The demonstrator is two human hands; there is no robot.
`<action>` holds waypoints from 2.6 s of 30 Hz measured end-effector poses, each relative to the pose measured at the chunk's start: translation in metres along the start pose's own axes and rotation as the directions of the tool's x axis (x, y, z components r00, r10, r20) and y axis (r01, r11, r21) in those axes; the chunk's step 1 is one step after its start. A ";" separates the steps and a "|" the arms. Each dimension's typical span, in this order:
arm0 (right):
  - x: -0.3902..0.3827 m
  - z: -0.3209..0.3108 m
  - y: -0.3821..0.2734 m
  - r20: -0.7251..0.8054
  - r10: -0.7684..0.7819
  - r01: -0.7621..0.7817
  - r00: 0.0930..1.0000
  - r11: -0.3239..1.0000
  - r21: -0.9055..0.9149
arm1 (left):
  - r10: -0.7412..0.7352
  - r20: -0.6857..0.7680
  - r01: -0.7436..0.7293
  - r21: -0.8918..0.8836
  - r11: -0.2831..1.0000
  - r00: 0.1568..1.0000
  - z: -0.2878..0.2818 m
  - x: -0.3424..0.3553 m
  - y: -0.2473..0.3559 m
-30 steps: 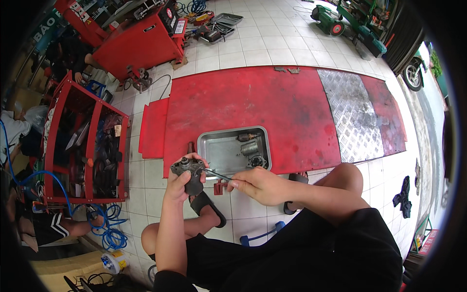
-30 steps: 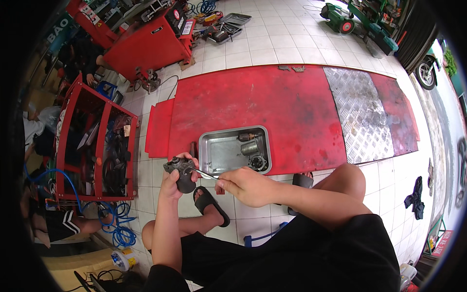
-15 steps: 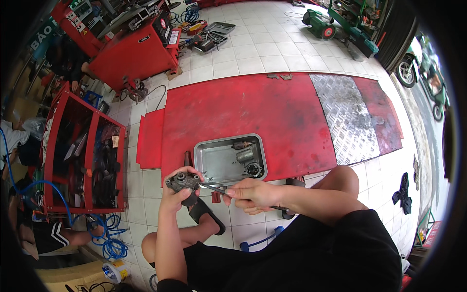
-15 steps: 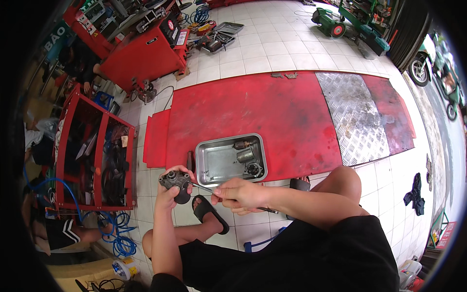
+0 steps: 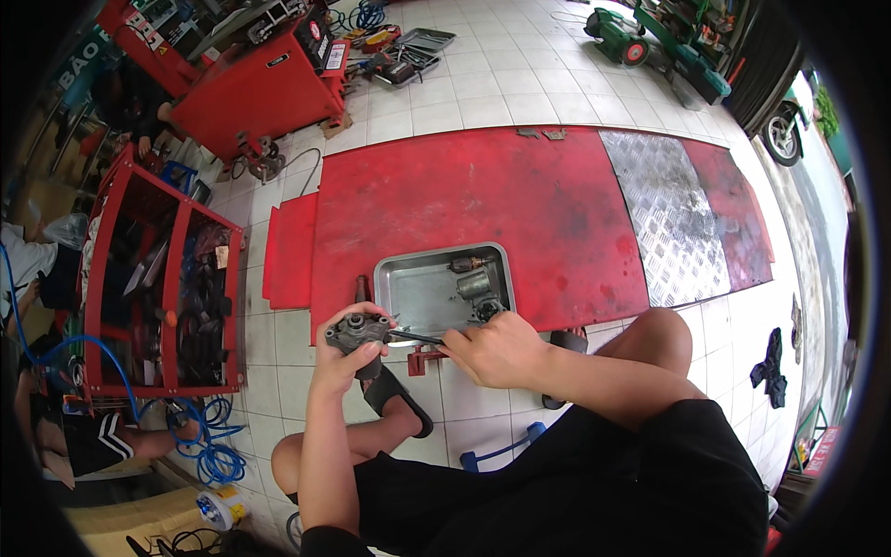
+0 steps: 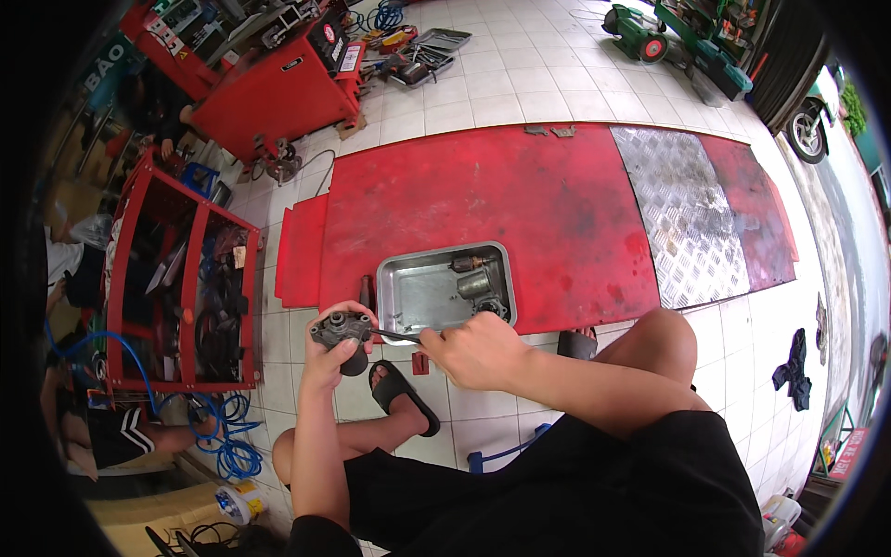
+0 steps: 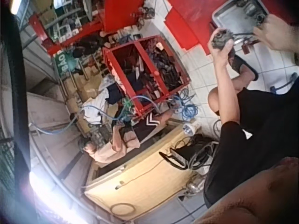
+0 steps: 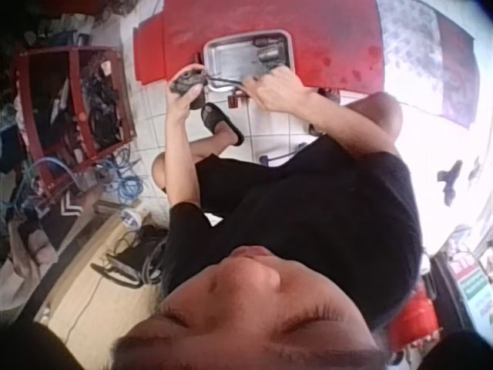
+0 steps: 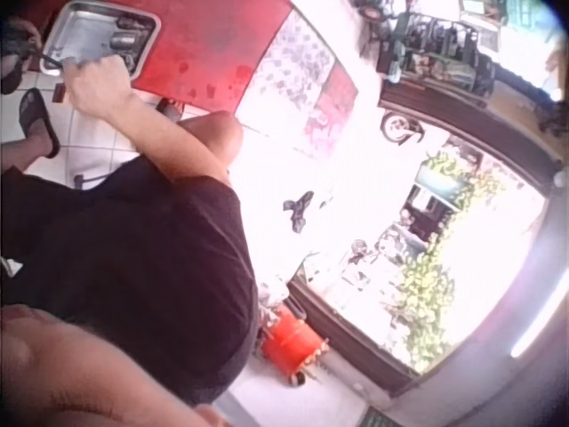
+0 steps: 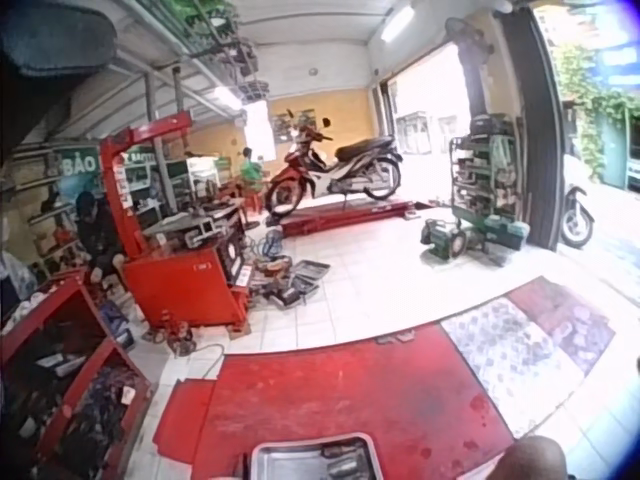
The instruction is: The person sits on a low stool in a workshop and uses a thin metal rod to clean or adjust the interior of a cylindrical mechanical part. The person holds the part in one hand and manipulates the rod with the other, occasionally placing the part into a metal tray containing other components.
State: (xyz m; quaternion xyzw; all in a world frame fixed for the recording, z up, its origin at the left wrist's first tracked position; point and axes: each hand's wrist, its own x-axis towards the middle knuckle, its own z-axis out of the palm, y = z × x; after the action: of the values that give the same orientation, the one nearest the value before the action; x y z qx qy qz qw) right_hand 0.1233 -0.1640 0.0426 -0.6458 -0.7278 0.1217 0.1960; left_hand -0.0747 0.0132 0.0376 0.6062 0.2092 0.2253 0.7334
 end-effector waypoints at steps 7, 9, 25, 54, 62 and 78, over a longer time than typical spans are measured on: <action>0.011 -0.010 0.007 0.070 0.085 -0.109 0.994 0.841 0.530 | 0.011 0.008 -0.011 -0.049 0.999 1.000 -0.005 0.005 -0.002; 0.011 -0.011 0.014 0.153 0.092 -0.164 0.984 0.812 0.561 | -0.013 0.029 0.014 -0.021 1.000 1.000 -0.004 0.006 -0.004; 0.017 -0.007 0.019 0.251 0.229 -0.338 0.941 0.698 0.631 | -0.022 0.002 0.022 0.024 0.999 1.000 0.007 0.006 -0.006; 0.015 -0.020 0.030 0.053 0.202 -0.197 0.978 0.800 0.566 | -0.016 -0.060 0.014 -0.031 0.999 0.998 0.018 0.008 -0.018; 0.023 -0.021 0.022 -0.117 0.272 -0.155 0.955 0.795 0.586 | -0.042 -0.086 0.008 -0.366 0.931 0.995 0.004 0.008 -0.022; 0.020 -0.017 0.003 -0.251 0.245 0.003 0.937 0.711 0.703 | -0.231 0.212 0.310 -0.750 0.584 0.949 0.035 -0.005 -0.057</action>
State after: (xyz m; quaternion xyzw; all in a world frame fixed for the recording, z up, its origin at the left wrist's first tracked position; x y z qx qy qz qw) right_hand 0.1323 -0.1451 0.0592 -0.5828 -0.5415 0.2894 0.5323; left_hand -0.0542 -0.0269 -0.0122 0.2018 0.1478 0.1508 0.9564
